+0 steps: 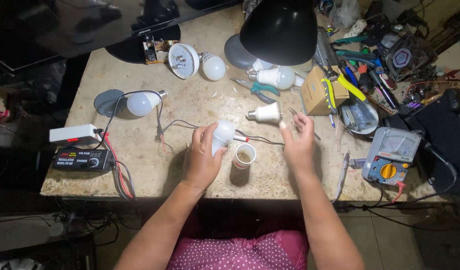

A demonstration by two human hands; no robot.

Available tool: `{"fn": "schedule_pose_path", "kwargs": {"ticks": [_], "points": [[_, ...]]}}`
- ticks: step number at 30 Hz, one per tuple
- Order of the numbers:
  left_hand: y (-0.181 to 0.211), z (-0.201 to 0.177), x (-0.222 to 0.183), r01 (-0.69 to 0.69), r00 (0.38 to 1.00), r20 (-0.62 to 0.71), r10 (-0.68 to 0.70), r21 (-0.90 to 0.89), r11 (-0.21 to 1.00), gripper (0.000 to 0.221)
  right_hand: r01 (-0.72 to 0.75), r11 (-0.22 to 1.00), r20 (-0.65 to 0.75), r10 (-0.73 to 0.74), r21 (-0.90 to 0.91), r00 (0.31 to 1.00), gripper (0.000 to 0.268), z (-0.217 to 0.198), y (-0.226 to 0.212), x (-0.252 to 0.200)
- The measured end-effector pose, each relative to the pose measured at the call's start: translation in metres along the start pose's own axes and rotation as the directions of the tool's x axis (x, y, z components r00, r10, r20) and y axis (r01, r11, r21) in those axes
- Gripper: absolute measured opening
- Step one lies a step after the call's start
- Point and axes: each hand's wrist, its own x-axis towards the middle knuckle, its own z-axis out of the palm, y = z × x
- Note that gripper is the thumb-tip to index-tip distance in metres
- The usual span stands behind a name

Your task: Testing LED strips and light bulbs using a power supply and multimeter at a repair bench.

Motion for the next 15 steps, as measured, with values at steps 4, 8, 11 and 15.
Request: {"fn": "schedule_pose_path", "kwargs": {"ticks": [4, 8, 11, 15], "points": [[0.017, -0.004, 0.041, -0.055, 0.993, -0.105, 0.050, -0.044, 0.997, 0.071, 0.062, 0.981, -0.069, -0.076, -0.185, 0.995, 0.052, -0.001, 0.020, -0.046], [0.004, 0.029, 0.102, -0.111, 0.994, -0.018, 0.111, -0.013, 0.994, 0.076, 0.361, 0.855, 0.084, -0.356, -0.373, 0.931, 0.047, -0.002, 0.039, -0.067], [-0.005, 0.055, 0.138, -0.157, 0.984, 0.087, 0.157, -0.004, 0.988, 0.077, 0.407, 0.812, 0.103, -0.403, -0.419, 0.910, 0.048, -0.002, 0.049, -0.066], [-0.008, 0.070, 0.149, -0.209, 0.956, 0.222, 0.193, 0.050, 0.977, 0.077, 0.403, 0.812, 0.109, -0.396, -0.421, 0.912, 0.049, 0.000, 0.056, -0.064]]}}
